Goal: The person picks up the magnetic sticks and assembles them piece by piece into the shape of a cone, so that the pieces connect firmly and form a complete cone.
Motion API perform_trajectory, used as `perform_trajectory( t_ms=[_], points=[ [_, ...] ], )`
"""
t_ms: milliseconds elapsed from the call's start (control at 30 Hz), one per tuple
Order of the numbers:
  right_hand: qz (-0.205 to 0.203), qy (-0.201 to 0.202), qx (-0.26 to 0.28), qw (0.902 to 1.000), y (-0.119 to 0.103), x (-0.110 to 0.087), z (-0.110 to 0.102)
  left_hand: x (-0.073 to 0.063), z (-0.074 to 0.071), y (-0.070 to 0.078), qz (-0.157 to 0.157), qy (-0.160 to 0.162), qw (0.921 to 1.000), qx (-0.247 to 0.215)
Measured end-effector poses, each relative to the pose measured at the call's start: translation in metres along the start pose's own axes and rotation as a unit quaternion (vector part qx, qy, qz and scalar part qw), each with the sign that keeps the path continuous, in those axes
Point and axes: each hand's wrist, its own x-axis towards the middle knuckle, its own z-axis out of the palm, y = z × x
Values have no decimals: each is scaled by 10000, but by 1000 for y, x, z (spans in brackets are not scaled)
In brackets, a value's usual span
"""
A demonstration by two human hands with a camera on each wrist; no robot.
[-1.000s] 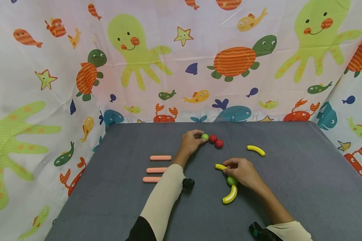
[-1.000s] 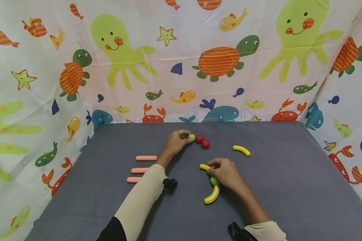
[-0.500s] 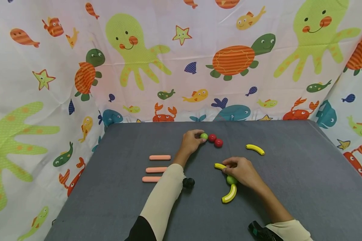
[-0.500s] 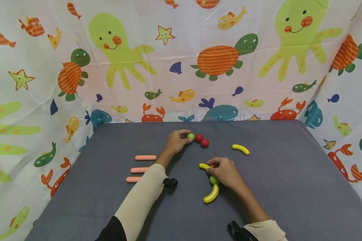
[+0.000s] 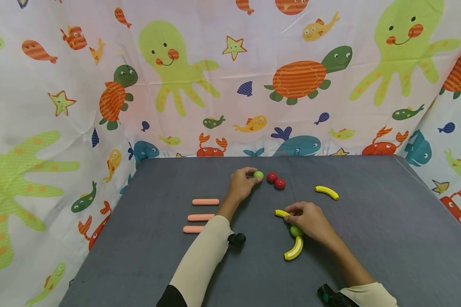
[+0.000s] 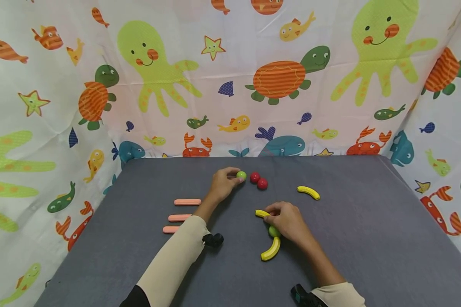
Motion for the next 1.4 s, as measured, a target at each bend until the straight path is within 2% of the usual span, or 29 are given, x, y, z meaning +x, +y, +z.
perform_trajectory(
  t_ms=[433, 733, 900, 1033, 1200, 1400],
  points=[
    [-55, 20, -113, 9999, -1, -2, 1, -33, -12, 5, 222, -122, 9973, -696],
    [-91, -27, -63, 9999, -1, -1, -1, -61, -15, 11, 387, -552, 9964, -509],
    [-122, -23, -34, 9999, -4, -2, -2, -78, -15, 9, 582, -660, 9948, -505],
    [-155, -37, -64, 9999, -4, -2, -2, -86, -13, 6, 623, -719, 9942, -511],
    [-187, -41, -93, 9998, -5, -3, -2, -92, -10, 2, 613, -725, 9939, -562],
    [-104, -48, -149, 9998, -4, -2, -2, -98, -9, 0, 378, -736, 9926, -894]
  ],
)
